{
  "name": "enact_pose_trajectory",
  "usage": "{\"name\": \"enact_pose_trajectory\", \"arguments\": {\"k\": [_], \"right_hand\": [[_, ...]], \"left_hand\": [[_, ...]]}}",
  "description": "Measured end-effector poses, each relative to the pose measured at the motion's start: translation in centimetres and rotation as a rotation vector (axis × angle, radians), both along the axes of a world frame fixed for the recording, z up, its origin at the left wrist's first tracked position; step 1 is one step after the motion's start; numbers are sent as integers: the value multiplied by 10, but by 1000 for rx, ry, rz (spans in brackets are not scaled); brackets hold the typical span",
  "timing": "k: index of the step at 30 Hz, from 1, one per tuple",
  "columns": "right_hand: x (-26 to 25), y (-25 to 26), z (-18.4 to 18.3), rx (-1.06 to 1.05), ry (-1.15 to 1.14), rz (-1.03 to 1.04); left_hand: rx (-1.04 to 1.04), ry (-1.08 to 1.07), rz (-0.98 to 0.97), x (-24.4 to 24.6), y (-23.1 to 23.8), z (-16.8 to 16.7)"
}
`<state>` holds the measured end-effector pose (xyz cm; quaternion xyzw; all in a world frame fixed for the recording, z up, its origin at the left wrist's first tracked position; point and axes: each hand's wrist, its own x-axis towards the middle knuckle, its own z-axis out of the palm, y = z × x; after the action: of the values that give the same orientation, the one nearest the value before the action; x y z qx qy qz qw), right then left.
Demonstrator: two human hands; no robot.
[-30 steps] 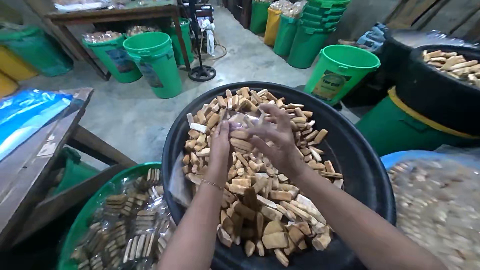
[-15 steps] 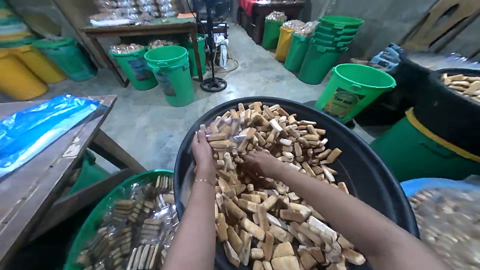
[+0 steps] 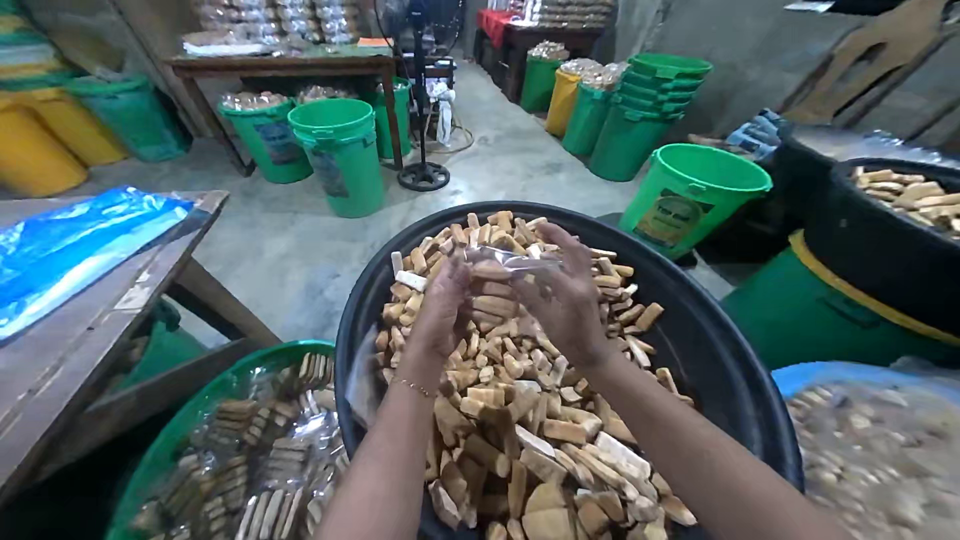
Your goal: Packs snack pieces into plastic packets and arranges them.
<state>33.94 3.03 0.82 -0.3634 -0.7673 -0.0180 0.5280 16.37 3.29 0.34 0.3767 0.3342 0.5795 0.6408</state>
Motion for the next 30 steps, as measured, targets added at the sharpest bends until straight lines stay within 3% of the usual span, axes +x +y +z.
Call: {"name": "enact_pose_trajectory", "arguments": {"k": [3, 6, 9, 12, 15, 17, 20, 22, 26, 30], "right_hand": [[-14, 7, 21, -93, -37, 170], [-34, 18, 29, -252, -104, 269], [-50, 48, 8, -573, -121, 70], [-74, 82, -32, -942, -501, -51], [-84, 92, -77, -774, -639, -70], [-80, 89, -82, -710, -672, -20], [-58, 74, -53, -964, -787, 93], [-35, 63, -38, -1052, -716, 120], [-17, 64, -17, -770, -582, -57], [-58, 96, -28, -500, -737, -8]], "left_hand": [[164, -48, 76, -12, 1, 2], [124, -131, 280, -28, 9, 2], [9, -256, 492, -47, 19, 3], [-66, -340, 585, -57, 28, -2], [-108, -293, 581, -52, 33, -2], [-124, -285, 589, -51, 33, -1], [-171, -380, 624, -52, 32, 2], [-152, -456, 614, -53, 28, 5], [-94, -522, 574, -46, 22, 14], [-100, -411, 530, -44, 21, 12]]}}
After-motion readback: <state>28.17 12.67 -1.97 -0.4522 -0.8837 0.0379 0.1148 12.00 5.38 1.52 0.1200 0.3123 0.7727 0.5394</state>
